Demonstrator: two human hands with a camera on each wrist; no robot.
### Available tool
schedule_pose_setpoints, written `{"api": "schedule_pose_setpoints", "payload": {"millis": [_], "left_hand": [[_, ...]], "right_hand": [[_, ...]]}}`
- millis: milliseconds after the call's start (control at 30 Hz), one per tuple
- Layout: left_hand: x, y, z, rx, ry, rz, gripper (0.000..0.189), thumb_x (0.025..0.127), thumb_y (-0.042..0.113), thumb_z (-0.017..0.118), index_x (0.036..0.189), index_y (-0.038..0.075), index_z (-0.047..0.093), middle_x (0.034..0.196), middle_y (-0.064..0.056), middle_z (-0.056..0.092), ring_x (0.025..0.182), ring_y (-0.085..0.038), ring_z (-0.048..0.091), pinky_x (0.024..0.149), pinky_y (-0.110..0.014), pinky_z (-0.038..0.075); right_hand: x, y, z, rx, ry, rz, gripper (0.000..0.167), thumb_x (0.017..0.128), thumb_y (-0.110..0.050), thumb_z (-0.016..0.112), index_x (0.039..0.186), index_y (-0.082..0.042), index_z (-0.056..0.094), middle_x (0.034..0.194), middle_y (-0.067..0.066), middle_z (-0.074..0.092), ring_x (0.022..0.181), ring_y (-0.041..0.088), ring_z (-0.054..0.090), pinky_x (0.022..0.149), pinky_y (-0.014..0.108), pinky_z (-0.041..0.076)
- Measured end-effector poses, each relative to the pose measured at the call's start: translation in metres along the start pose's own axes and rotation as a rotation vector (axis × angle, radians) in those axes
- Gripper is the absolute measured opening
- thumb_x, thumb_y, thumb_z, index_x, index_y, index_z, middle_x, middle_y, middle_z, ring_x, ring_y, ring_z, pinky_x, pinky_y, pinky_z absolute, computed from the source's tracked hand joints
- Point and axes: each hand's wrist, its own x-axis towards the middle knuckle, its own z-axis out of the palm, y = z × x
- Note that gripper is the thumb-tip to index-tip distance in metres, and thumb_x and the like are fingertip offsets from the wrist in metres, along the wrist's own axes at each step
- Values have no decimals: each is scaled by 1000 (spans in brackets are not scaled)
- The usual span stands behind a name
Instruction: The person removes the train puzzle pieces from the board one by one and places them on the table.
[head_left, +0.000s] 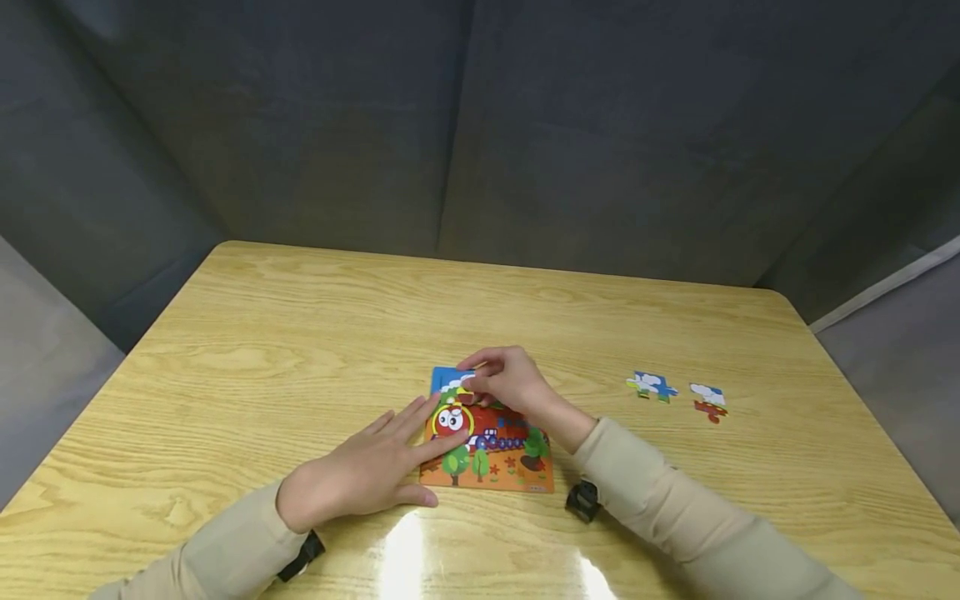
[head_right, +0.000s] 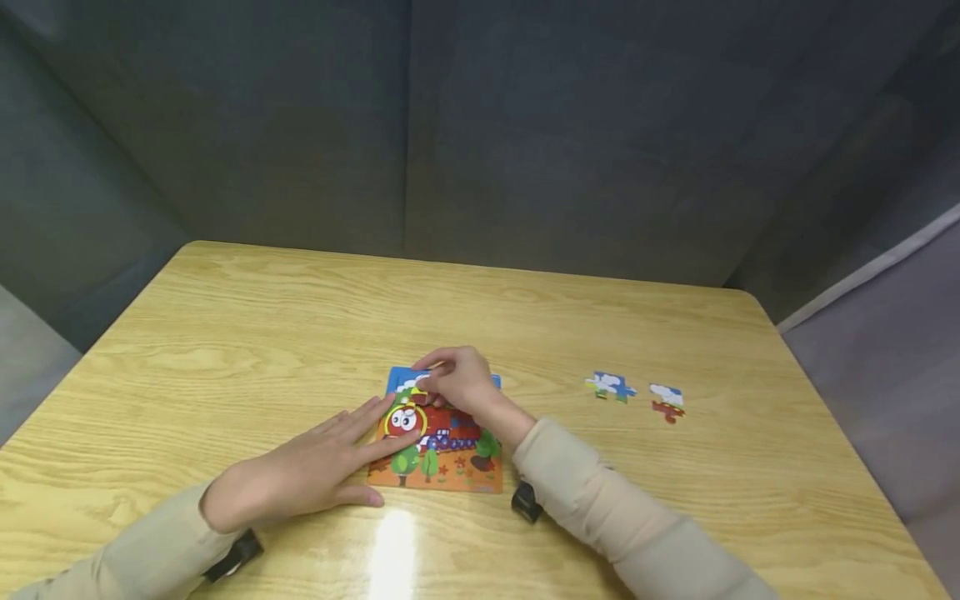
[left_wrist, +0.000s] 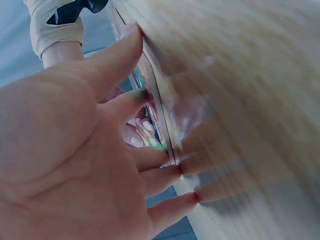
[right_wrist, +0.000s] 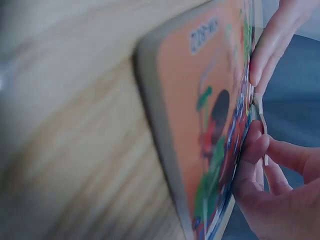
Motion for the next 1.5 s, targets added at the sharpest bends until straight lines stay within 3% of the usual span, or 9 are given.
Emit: {"api": "schedule_pose_setpoints", "payload": {"millis": [167, 400, 700, 967, 1300, 1500], "left_hand": [[0, 0, 0, -3, 1, -1, 71, 93, 48, 60, 155, 25, 34, 161, -23, 7, 146, -40, 14, 109, -62, 26], [0, -1, 1, -2, 2, -8, 72, 92, 47, 61, 155, 26, 32, 161, -24, 8, 146, -40, 14, 110, -61, 25], [1, -1, 1, -8, 1, -8, 74, 92, 47, 62, 156, 26, 31, 161, -23, 7, 146, -40, 13, 110, -61, 24], [1, 0, 1, 0, 4, -9, 73, 92, 47, 62, 155, 26, 32, 161, -23, 8, 146, -40, 14, 110, -61, 25], [1, 0, 1, 1, -3, -13, 73, 92, 47, 62, 155, 26, 32, 161, -22, 6, 147, -39, 13, 110, -61, 26], [2, 0, 1, -1, -2, -15, 73, 92, 47, 62, 155, 26, 31, 161, -22, 6, 147, -39, 13, 110, -61, 26]], "right_hand": [[-4, 2, -14, -7, 29, -6, 20, 91, -4, 69, 110, 1, 71, 80, 11, 70, 67, 20, 67, 62, 32, 57], [-11, 18, -50, -7, 77, 17, 23, 91, 1, 66, 113, 6, 68, 81, 11, 68, 65, 20, 66, 62, 32, 57], [-20, 40, -95, -84, 144, 81, 25, 92, -1, 66, 117, 5, 67, 86, 11, 68, 69, 18, 65, 63, 29, 56], [-28, 51, -127, -129, 183, 66, 25, 92, 1, 65, 116, 9, 65, 85, 9, 70, 72, 17, 65, 65, 30, 56], [-28, 59, -145, -313, 254, 74, 24, 88, -5, 72, 110, 5, 71, 91, 12, 69, 72, 17, 56, 54, 26, 46], [-27, 65, -147, -384, 259, 39, 21, 85, -2, 74, 105, 4, 73, 98, 18, 71, 74, 14, 59, 57, 24, 46]]}}
